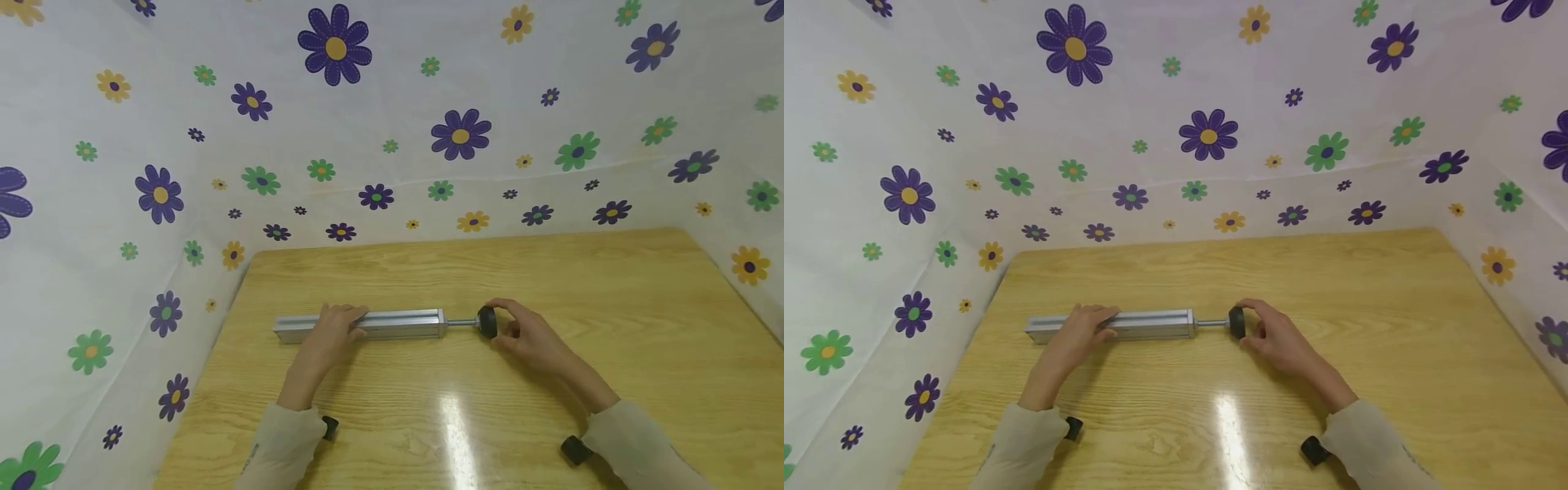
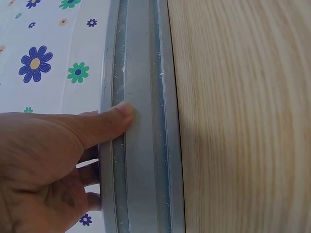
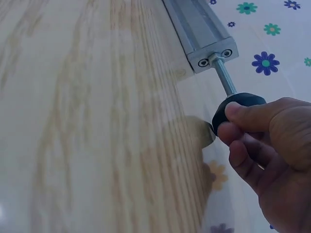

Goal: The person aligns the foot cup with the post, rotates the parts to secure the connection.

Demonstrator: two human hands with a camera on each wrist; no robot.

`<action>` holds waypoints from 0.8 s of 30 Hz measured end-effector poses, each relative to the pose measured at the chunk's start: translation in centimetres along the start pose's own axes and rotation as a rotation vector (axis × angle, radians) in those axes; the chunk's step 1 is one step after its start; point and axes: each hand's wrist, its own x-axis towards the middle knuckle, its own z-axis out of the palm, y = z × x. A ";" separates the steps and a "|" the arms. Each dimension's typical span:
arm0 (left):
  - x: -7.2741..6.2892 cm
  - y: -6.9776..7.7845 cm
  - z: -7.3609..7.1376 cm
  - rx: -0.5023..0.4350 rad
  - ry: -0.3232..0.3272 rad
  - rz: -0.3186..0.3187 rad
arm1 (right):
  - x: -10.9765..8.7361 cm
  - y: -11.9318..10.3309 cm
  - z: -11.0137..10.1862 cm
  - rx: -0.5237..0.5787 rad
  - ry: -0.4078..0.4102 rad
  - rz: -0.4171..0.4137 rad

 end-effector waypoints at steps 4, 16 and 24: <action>0.1 -0.1 0.3 0.013 0.000 -0.001 | -0.1 0.2 0.0 0.030 -0.022 0.003; 0.2 0.0 0.2 0.015 0.009 0.002 | 0.0 0.8 -1.0 0.129 -0.138 0.019; 0.3 -0.1 0.4 0.029 0.016 0.012 | 0.1 0.8 -1.4 0.171 -0.176 0.051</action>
